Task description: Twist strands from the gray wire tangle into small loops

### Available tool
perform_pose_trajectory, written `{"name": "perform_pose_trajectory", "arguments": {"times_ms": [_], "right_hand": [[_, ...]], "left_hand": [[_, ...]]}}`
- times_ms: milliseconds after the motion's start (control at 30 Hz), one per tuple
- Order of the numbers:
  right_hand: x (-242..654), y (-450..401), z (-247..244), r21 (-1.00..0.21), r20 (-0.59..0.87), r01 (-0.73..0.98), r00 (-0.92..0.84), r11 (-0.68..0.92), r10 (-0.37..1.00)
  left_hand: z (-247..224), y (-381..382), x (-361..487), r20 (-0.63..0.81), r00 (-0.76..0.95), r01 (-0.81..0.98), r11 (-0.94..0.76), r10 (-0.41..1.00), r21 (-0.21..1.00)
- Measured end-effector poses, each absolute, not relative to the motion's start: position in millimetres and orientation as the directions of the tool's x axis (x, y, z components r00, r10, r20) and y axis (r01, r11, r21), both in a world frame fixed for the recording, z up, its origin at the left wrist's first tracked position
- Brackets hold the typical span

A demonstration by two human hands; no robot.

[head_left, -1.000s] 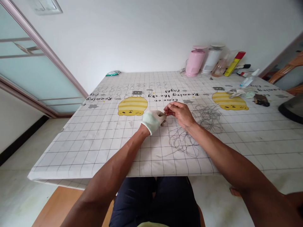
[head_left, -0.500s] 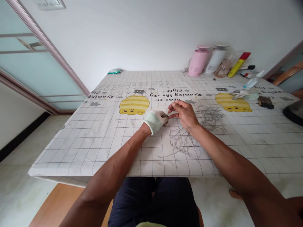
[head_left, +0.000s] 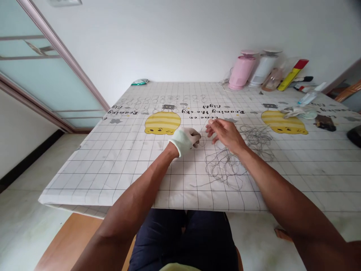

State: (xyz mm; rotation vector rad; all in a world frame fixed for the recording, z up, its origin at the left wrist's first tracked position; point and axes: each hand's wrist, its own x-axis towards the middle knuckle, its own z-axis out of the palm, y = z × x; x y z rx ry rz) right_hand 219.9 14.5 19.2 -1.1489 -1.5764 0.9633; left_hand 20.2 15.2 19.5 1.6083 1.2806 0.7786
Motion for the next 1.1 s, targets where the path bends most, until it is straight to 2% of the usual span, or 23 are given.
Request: {"name": "perform_pose_trajectory", "arguments": {"times_ms": [67,133,400,567,700,867,967,1100], "right_hand": [[220,11,18,-0.89,0.214,0.358,-0.218,0.282,0.952],[217,8,14,-0.867,0.192,0.397,-0.292,0.302,0.937],[192,0,1,-0.91,0.224,0.312,-0.179,0.272,0.958],[197,0,6,-0.941,0.155,0.262,-0.227,0.214,0.962],[216,8,16,-0.946,0.141,0.235,-0.322,0.224,0.936],[229,19,15,-0.983,0.176,-0.018,-0.394,0.184,0.902],[231,21,12,-0.987,0.159,-0.085,-0.449,0.136,0.879],[230,16,15,-0.992,0.12,-0.095,-0.557,0.081,0.822]], "left_hand": [[21,16,19,-0.052,0.223,0.353,-0.031,0.974,0.935],[20,17,19,-0.041,0.189,0.326,-0.023,0.981,0.945],[9,27,22,-0.034,0.063,0.15,0.024,0.997,0.988],[16,24,19,-0.106,0.113,0.042,0.101,0.988,0.994],[28,17,16,-0.135,0.155,0.133,0.114,0.979,0.984],[35,10,18,-0.114,0.278,0.245,0.045,0.954,0.969],[36,8,17,-0.132,0.367,0.272,0.03,0.921,0.962],[37,5,6,-0.093,0.51,0.361,-0.114,0.855,0.926]]}}
